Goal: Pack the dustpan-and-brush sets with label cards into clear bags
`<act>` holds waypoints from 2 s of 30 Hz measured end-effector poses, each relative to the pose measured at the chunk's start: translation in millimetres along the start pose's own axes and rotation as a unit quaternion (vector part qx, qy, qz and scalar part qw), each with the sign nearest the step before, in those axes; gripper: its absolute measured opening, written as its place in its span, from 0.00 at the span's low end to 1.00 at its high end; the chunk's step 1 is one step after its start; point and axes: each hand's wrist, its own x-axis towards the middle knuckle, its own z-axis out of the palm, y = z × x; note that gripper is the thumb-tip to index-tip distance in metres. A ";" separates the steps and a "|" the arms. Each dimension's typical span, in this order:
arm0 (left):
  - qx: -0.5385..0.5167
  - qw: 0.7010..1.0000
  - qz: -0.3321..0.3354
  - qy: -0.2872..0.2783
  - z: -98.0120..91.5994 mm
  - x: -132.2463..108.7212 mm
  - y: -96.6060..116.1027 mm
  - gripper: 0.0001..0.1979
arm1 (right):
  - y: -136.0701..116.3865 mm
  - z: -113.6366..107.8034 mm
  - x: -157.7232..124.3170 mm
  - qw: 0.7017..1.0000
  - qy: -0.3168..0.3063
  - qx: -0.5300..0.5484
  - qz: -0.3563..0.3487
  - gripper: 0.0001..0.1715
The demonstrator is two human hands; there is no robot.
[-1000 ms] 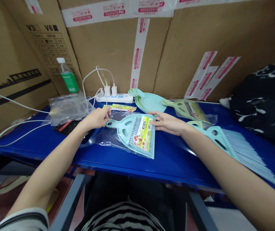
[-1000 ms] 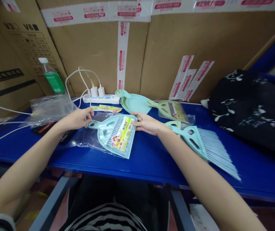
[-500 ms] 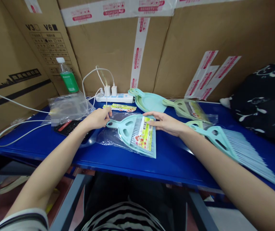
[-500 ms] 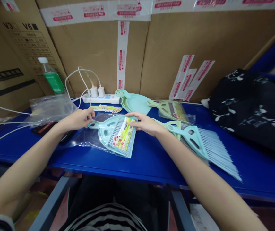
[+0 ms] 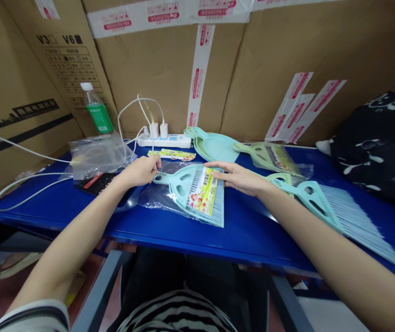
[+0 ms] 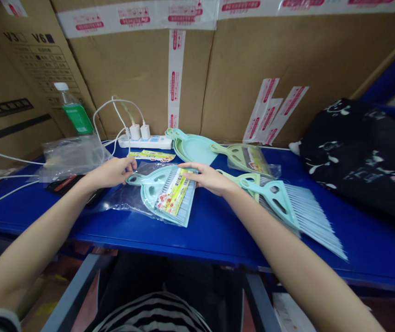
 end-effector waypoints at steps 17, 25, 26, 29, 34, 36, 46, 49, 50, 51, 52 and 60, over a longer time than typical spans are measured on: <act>0.039 0.999 -0.034 0.002 -2.8 -0.9 3.0 0.13 | -0.3 -12.4 -4.3 0.993 -0.081 0.081 0.020 0.43; 0.083 0.995 -0.049 0.000 -5.2 -1.1 6.7 0.15 | 5.3 -15.6 -2.1 0.991 -0.104 0.079 0.024 0.47; 0.092 0.994 -0.050 0.005 -5.3 -1.3 7.0 0.15 | 5.8 -15.5 -1.9 0.991 -0.103 0.079 0.027 0.47; 0.112 0.992 -0.052 0.013 -4.9 -1.7 6.6 0.15 | 7.4 -15.7 -1.1 0.992 -0.103 0.075 0.024 0.48; 0.122 0.991 -0.053 0.016 -4.0 -2.1 5.7 0.15 | 7.8 -16.1 0.4 0.991 -0.102 0.079 0.022 0.49; 0.125 0.990 -0.059 0.012 -4.0 -2.3 6.3 0.15 | 6.6 -15.0 0.4 0.992 -0.095 0.078 0.026 0.48; 0.132 0.988 -0.084 0.006 -5.2 -2.4 9.2 0.15 | 6.6 -14.4 0.5 0.996 -0.076 0.037 0.025 0.47; 0.127 0.988 -0.085 0.009 -5.2 -2.0 8.8 0.15 | 6.9 -15.4 0.8 0.996 -0.081 0.032 0.025 0.48; 0.125 0.988 -0.086 0.010 -5.2 -2.1 8.7 0.16 | 6.7 -15.4 0.7 0.996 -0.082 0.032 0.025 0.48; 0.122 0.988 -0.089 0.011 -5.1 -2.2 8.6 0.16 | 6.3 -15.3 0.5 0.996 -0.083 0.032 0.024 0.48; 0.119 0.989 -0.091 0.011 -5.0 -2.3 8.5 0.16 | 5.8 -15.1 0.3 0.996 -0.084 0.033 0.023 0.48; 0.118 0.988 -0.097 0.010 -4.4 -2.3 7.5 0.17 | 4.1 -14.3 -0.3 0.995 -0.097 0.028 0.021 0.42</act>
